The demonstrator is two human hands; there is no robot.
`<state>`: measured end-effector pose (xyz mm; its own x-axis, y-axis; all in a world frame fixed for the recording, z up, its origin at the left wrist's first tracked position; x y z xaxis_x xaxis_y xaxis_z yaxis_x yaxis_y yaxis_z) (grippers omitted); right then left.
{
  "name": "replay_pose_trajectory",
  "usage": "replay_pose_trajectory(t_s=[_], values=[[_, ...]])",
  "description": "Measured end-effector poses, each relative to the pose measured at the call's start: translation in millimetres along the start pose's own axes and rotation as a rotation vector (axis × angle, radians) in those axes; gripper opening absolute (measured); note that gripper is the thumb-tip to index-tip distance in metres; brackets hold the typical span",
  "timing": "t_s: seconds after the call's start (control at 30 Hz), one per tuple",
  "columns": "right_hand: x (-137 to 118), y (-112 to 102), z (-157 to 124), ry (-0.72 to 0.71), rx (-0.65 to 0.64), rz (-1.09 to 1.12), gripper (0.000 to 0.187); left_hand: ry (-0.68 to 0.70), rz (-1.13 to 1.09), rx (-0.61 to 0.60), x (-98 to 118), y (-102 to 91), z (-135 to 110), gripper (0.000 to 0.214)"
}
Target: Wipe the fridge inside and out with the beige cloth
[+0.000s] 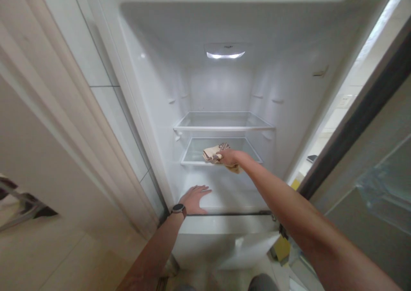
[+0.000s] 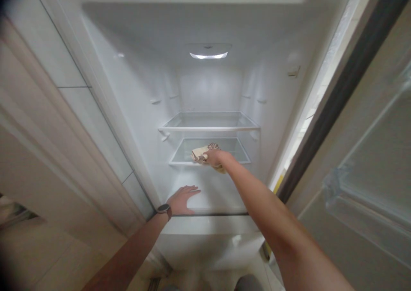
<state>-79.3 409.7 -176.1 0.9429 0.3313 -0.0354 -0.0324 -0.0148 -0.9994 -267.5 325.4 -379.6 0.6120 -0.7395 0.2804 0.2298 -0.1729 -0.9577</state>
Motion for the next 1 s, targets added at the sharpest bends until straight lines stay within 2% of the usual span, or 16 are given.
replay_pose_trajectory(t_s=[0.2,0.33,0.53,0.73,1.0], values=[[-1,23,-32,0.03,0.013,-0.039,0.064,-0.002,0.009,0.006,3,-2.0,1,0.107],[0,29,-34,-0.01,0.059,-0.056,0.063,0.0,0.003,0.014,2,-0.7,1,0.106],[-1,26,-35,-0.035,0.199,-0.102,0.061,0.004,0.017,0.011,1,0.6,1,0.105],[-2,19,-31,-0.108,0.189,-0.11,0.061,0.014,0.023,0.009,4,-2.6,0,0.106],[7,17,-22,-0.095,0.237,-0.052,0.061,0.019,0.019,0.001,3,-1.2,1,0.107]])
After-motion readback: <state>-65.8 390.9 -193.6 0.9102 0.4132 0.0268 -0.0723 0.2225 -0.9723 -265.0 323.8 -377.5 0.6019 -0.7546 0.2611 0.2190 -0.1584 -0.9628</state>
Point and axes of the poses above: each hand's wrist, its own z-axis towards the middle knuckle, its own y-axis out of the palm, x = y × z, the point moved 7 cm from there along z, towards the middle knuckle, and after that the axes turned 7 degrees about y, right-handed, at the moved point
